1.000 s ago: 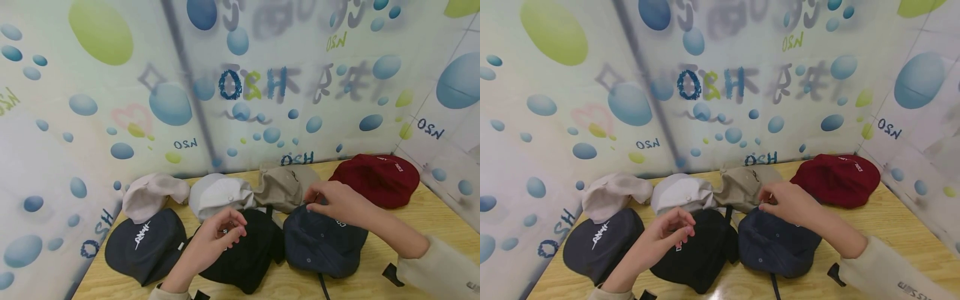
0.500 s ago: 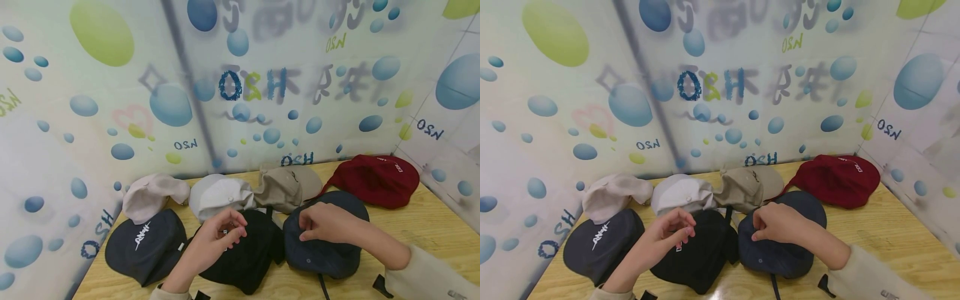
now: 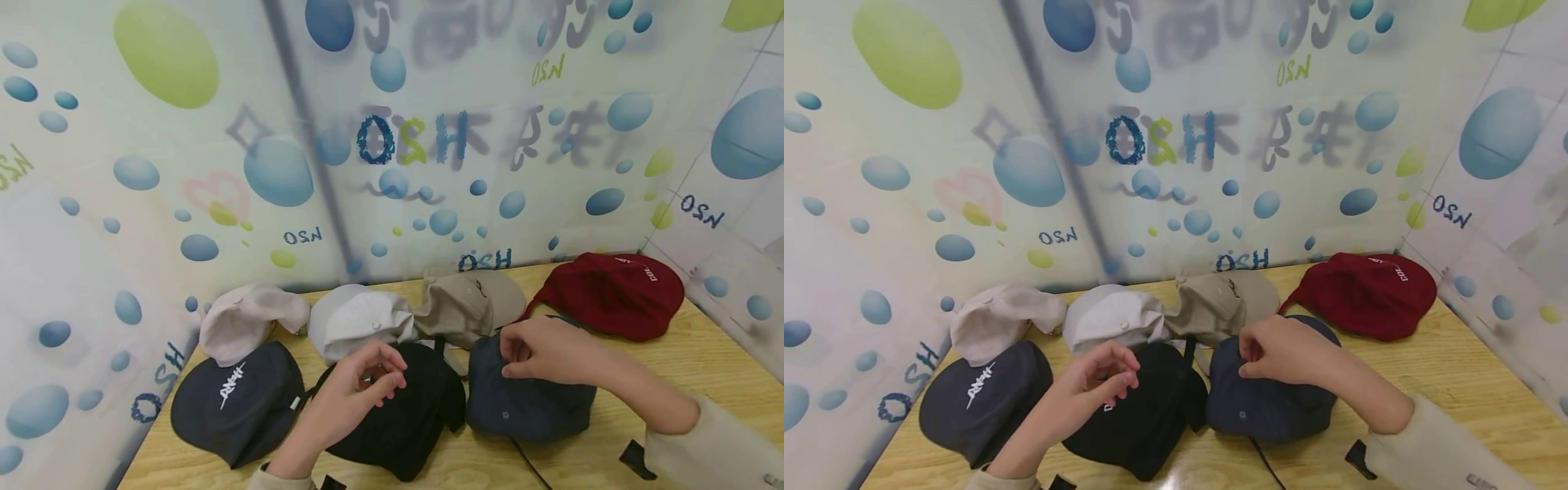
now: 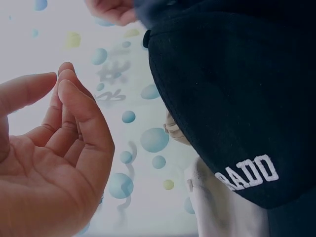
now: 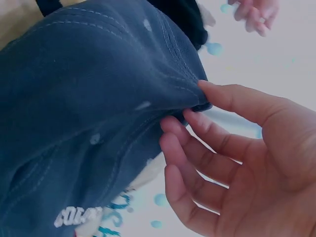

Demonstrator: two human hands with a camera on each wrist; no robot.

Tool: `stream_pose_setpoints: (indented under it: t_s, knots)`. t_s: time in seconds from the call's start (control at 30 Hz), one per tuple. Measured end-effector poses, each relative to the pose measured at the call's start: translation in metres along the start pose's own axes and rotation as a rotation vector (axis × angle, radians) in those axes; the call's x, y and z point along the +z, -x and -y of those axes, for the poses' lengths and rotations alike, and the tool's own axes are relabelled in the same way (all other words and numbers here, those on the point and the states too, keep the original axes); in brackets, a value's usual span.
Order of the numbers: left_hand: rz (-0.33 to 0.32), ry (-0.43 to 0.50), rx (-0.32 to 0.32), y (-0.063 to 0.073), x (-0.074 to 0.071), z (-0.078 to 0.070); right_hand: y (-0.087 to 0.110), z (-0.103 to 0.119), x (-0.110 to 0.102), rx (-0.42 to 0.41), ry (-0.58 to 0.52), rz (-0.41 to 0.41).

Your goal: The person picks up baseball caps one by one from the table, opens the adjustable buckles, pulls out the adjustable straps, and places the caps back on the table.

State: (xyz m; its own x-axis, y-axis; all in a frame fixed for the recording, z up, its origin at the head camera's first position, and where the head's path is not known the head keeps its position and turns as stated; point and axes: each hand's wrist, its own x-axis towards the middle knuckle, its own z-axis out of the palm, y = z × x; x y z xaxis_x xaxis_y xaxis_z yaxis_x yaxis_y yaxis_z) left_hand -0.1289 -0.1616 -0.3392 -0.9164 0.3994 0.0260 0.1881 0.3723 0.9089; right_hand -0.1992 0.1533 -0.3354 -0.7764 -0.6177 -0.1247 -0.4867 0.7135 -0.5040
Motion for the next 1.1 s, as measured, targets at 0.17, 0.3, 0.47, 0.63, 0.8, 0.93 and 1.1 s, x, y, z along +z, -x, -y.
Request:
stream_pose_setpoints:
  t_s: [0.17, 0.3, 0.47, 0.63, 0.8, 0.93, 1.1]
  knots:
    - [0.002, -0.009, 0.026, -0.002, 0.003, 0.001, 0.006, 0.0, -0.02, -0.022, -0.036, -0.049]
    - [0.009, -0.007, 0.038, -0.004, 0.007, 0.001, 0.01, 0.0, -0.031, -0.053, -0.089, -0.086]
    - [0.017, -0.004, 0.039, -0.006, 0.012, -0.001, 0.012, 0.003, -0.04, -0.082, -0.152, -0.101]
    - [0.013, -0.038, 0.053, -0.009, 0.019, -0.005, 0.012, 0.011, -0.046, -0.079, -0.192, -0.121]
    - [-0.057, -0.12, 0.14, -0.011, 0.027, -0.01, 0.011, 0.021, -0.054, -0.085, -0.234, -0.143]
    - [-0.159, -0.195, 0.183, -0.012, 0.031, -0.015, 0.009, 0.03, -0.063, -0.116, -0.263, -0.146]
    - [-0.259, -0.25, 0.201, -0.014, 0.035, -0.021, 0.001, 0.041, -0.071, -0.143, -0.276, -0.127]
